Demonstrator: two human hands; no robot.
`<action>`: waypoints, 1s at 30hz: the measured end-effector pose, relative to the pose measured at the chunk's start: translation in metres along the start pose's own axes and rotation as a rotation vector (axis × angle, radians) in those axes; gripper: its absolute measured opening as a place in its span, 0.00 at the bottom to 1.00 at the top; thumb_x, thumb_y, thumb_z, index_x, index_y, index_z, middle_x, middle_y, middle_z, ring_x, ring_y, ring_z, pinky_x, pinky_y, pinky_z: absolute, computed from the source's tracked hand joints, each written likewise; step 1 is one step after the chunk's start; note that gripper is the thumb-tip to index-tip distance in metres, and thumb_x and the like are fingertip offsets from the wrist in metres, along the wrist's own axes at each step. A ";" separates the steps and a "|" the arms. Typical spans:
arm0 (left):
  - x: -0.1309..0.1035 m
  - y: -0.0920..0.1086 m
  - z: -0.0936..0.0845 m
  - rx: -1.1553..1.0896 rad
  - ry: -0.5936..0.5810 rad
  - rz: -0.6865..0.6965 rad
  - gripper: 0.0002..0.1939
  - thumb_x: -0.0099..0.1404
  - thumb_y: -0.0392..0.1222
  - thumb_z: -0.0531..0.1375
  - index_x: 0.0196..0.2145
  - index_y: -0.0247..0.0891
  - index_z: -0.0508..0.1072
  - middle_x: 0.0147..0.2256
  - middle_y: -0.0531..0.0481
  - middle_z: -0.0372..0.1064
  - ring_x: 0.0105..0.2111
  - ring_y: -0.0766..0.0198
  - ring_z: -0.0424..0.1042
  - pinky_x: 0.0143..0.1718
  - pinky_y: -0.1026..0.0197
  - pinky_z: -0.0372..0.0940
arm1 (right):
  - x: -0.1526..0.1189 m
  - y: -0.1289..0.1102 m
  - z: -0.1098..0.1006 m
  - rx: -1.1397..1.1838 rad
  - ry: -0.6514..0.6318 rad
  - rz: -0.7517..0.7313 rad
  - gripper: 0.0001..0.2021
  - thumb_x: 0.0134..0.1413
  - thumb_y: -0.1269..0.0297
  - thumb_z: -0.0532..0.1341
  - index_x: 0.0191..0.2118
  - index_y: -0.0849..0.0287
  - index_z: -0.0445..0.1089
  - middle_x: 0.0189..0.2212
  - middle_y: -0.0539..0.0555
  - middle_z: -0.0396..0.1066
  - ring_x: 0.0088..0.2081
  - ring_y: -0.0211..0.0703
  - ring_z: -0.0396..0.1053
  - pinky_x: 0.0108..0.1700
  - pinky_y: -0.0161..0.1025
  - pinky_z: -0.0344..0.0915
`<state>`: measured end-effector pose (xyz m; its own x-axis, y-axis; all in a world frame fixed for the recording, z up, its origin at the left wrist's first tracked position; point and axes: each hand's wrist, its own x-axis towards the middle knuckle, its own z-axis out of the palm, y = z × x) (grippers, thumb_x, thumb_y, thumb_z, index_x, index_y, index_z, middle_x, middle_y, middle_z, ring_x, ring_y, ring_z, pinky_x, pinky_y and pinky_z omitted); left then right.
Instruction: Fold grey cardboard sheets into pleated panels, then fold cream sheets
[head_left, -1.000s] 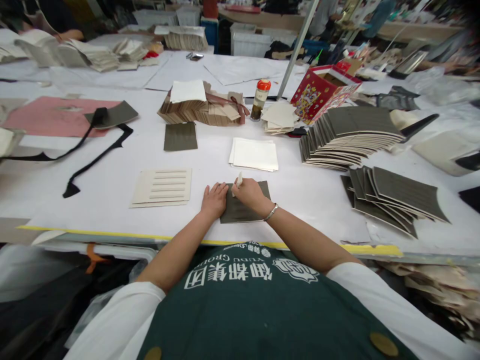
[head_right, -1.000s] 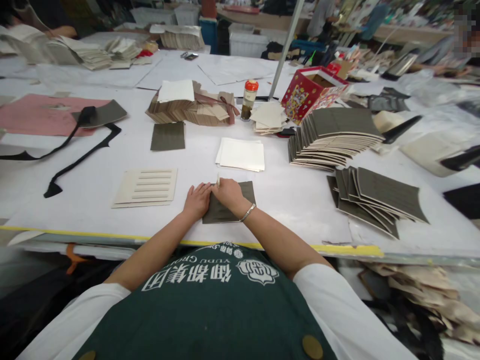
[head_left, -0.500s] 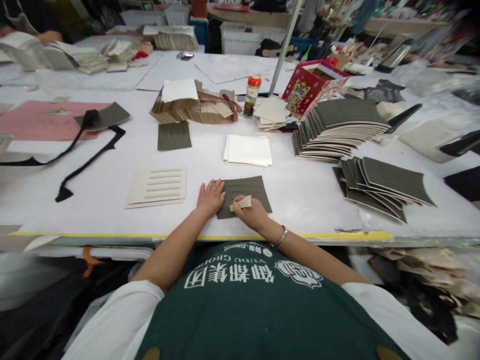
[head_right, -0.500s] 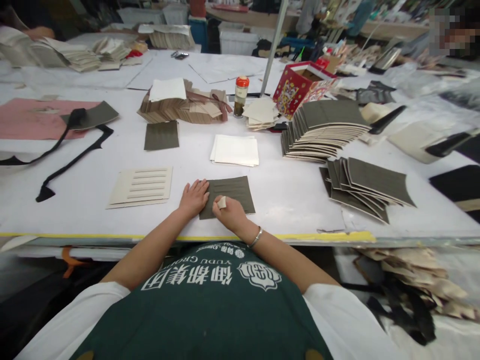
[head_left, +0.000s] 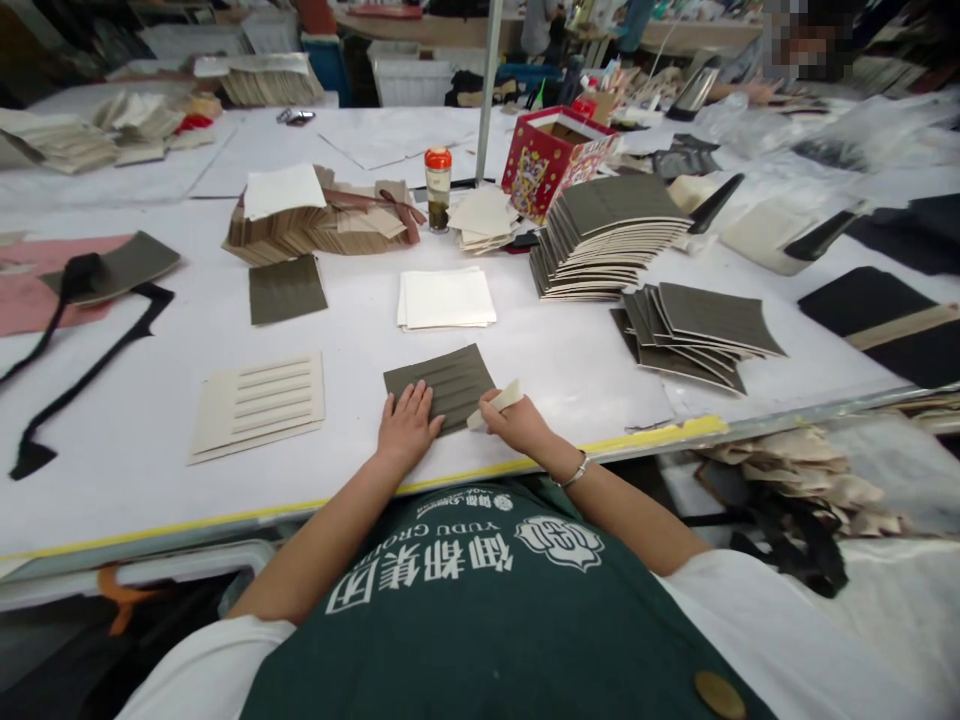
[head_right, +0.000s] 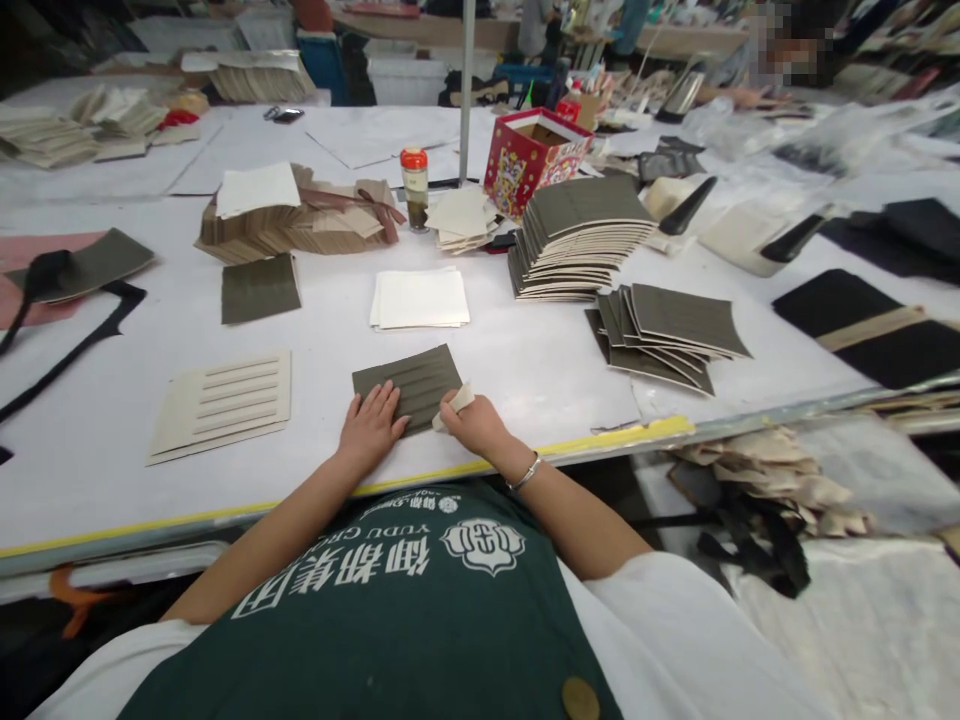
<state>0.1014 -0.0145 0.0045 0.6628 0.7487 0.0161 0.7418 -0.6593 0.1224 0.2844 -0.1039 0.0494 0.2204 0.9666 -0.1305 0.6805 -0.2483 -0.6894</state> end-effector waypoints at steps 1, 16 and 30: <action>-0.002 0.000 0.002 0.002 -0.015 -0.014 0.26 0.65 0.50 0.44 0.59 0.41 0.54 0.60 0.47 0.48 0.60 0.55 0.48 0.58 0.46 0.41 | 0.002 0.008 -0.007 0.020 0.014 0.049 0.11 0.54 0.64 0.49 0.34 0.60 0.68 0.21 0.50 0.71 0.25 0.37 0.69 0.32 0.30 0.61; 0.051 0.080 0.003 -0.079 -0.084 0.155 0.31 0.63 0.54 0.45 0.58 0.34 0.55 0.61 0.43 0.46 0.61 0.53 0.44 0.59 0.43 0.39 | -0.007 0.065 -0.068 -0.189 0.143 0.147 0.11 0.52 0.60 0.53 0.39 0.57 0.65 0.24 0.50 0.70 0.28 0.40 0.69 0.31 0.34 0.59; -0.031 -0.010 -0.011 -0.336 -0.018 0.442 0.13 0.62 0.40 0.50 0.42 0.40 0.70 0.49 0.47 0.67 0.53 0.62 0.61 0.57 0.53 0.50 | 0.073 -0.028 0.018 -0.706 -0.190 -0.211 0.14 0.60 0.57 0.46 0.41 0.61 0.62 0.33 0.60 0.72 0.35 0.47 0.71 0.33 0.37 0.60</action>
<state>0.0725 -0.0302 0.0135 0.9075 0.4021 0.1214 0.3208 -0.8502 0.4175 0.2695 -0.0249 0.0464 -0.0445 0.9764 -0.2115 0.9945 0.0233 -0.1017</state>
